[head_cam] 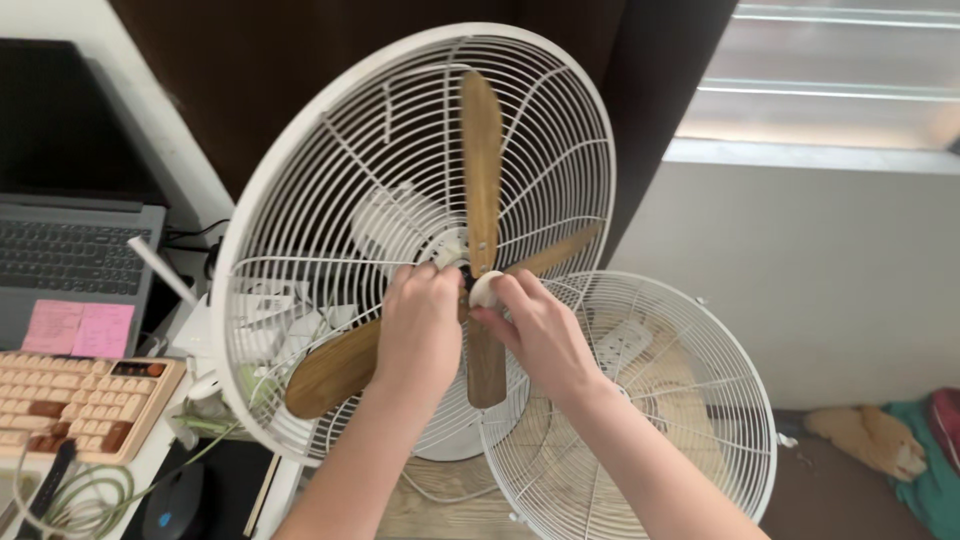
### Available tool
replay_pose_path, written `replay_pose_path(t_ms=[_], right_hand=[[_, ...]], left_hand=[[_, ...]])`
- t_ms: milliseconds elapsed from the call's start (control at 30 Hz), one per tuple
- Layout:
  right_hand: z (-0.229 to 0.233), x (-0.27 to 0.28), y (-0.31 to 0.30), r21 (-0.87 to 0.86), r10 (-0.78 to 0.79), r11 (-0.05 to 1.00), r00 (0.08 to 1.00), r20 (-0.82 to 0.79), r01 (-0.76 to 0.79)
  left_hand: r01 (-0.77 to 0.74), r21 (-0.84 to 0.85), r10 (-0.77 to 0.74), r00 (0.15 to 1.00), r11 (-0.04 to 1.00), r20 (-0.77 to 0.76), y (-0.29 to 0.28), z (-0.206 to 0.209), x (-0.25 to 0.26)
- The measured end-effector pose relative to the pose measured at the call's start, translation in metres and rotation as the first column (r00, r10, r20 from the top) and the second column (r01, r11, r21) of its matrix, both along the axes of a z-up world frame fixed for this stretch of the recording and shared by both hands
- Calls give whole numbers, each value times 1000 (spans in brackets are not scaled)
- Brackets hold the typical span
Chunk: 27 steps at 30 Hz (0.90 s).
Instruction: The person unplugs a white electric fan, removes the front grille, then unscrews the central hub nut to detach the wooden fan blades. The blades and hub are removed and placed on the rear grille, leaving the fan partially disassembled.
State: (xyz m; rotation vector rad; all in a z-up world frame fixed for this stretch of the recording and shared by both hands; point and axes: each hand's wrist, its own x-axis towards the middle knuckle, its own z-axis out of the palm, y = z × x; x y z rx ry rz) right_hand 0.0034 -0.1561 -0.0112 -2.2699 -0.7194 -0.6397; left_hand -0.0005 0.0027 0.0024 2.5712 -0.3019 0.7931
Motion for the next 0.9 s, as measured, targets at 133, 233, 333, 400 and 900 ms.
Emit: replay_pose_path(t_ms=[133, 233, 333, 400, 900], right_hand=[[-8, -1, 0, 25, 4, 1000, 996, 90, -7], [-8, -1, 1, 9, -2, 1000, 990, 138, 1], [-4, -2, 3, 108, 33, 993, 994, 104, -44], [-1, -2, 7, 239, 25, 971, 1000, -13, -21], [-35, 8, 17, 128, -156, 981, 984, 86, 144]], left_hand=[[28, -65, -29, 999, 997, -27, 1, -2, -2], [35, -88, -38, 999, 996, -25, 2, -1, -3], [20, -62, -23, 999, 998, -41, 0, 2, -4], [8, -37, -11, 998, 999, -67, 0, 5, -3], [23, -48, -26, 997, 999, -72, 0, 3, -3]])
